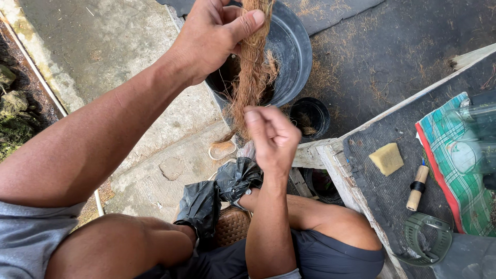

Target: The person sits on a step and presses and shapes coconut coir fiber around the inside of a plastic plant pot to form a liner, then tears and teases apart clumps of coir fiber by hand, placing pieces into the pot.

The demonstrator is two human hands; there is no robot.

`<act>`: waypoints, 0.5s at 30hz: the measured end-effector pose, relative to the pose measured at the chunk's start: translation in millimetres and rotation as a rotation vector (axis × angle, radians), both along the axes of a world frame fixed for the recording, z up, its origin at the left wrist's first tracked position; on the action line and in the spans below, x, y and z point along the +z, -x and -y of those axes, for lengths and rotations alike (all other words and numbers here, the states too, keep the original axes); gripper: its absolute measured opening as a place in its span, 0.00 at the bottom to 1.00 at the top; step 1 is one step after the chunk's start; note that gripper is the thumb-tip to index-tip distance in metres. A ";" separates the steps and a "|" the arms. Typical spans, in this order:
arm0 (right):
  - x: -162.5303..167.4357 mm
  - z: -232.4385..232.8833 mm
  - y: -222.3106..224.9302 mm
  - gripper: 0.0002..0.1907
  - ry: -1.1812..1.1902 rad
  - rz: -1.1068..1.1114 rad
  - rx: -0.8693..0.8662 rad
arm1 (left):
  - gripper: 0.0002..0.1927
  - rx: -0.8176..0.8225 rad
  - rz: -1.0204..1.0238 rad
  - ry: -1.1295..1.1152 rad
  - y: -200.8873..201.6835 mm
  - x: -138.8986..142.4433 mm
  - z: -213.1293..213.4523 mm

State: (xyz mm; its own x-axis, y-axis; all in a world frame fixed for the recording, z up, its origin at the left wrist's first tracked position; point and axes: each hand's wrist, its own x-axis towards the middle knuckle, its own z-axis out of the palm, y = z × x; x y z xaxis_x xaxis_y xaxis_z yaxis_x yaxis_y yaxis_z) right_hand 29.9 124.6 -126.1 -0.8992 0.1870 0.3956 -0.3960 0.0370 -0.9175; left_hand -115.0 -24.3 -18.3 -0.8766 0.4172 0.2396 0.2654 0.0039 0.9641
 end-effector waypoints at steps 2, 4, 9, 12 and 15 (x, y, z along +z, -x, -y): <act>0.2 0.6 2.1 0.06 0.090 0.005 -0.167 | 0.13 -0.092 -0.005 -0.003 -0.9 -1.7 2.0; 1.2 -0.3 0.6 0.07 0.125 -0.018 -0.314 | 0.13 -0.156 0.050 -0.003 -3.8 -3.9 2.7; 4.1 1.5 1.4 0.08 0.221 0.003 -0.299 | 0.14 -0.407 0.296 -0.205 -8.8 -4.2 -2.4; 5.4 2.7 0.4 0.07 0.221 -0.034 -0.262 | 0.15 -0.497 0.315 -0.289 -11.1 -5.4 -5.3; 6.4 2.0 -1.3 0.08 0.176 -0.092 -0.237 | 0.15 -0.511 0.343 -0.298 -11.2 -6.7 -6.2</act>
